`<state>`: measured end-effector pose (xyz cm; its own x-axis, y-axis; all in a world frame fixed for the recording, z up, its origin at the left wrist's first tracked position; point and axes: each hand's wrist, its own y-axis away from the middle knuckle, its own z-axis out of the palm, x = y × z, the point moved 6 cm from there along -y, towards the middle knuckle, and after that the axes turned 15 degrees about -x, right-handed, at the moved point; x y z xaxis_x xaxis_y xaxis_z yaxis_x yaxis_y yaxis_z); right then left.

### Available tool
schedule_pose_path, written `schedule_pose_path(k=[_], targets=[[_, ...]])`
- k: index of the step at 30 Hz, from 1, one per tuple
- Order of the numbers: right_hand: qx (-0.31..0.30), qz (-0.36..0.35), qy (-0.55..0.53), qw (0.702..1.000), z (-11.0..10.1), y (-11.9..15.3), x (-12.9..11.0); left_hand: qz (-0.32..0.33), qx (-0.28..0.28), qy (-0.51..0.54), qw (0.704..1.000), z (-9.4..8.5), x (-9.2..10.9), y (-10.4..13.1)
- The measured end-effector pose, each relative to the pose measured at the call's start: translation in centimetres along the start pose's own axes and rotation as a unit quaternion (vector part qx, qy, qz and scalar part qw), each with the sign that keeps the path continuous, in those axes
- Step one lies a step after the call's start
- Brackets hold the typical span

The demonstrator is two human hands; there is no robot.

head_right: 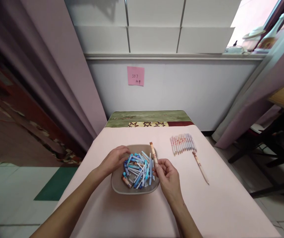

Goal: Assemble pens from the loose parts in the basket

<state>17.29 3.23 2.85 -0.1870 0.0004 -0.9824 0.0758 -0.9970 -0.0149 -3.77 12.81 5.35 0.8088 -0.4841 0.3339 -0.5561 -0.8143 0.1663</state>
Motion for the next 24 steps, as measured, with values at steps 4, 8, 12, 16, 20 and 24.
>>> schedule_pose_path(k=[4, 8, 12, 16, 20, 24], targets=[[-0.003, 0.003, -0.005, 1.000, 0.3, -0.1, 0.7, -0.116, 0.142, 0.027, 0.983, 0.0, -2.5, 1.6], [0.023, -0.002, 0.001, 1.000, 0.3, -0.5, 1.6, -0.173, 0.098, 0.100, 0.975, 2.0, -4.0, 1.3], [0.083, -0.034, 0.025, 0.996, 0.1, -2.1, 2.1, -0.179, 0.107, 0.098, 0.973, 1.7, -5.0, -0.4], [0.101, -0.067, 0.054, 0.991, 0.1, -5.4, 2.3, -0.182, 0.113, 0.082, 0.973, 0.4, -6.5, -3.0], [0.096, -0.067, 0.051, 0.992, -0.1, -8.5, 2.4, -0.179, 0.104, 0.060, 0.976, -0.9, -7.5, -5.3], [0.075, -0.060, 0.029, 0.995, 0.0, -9.7, 2.1, -0.170, 0.110, 0.026, 0.979, -2.5, -6.7, -5.8]])
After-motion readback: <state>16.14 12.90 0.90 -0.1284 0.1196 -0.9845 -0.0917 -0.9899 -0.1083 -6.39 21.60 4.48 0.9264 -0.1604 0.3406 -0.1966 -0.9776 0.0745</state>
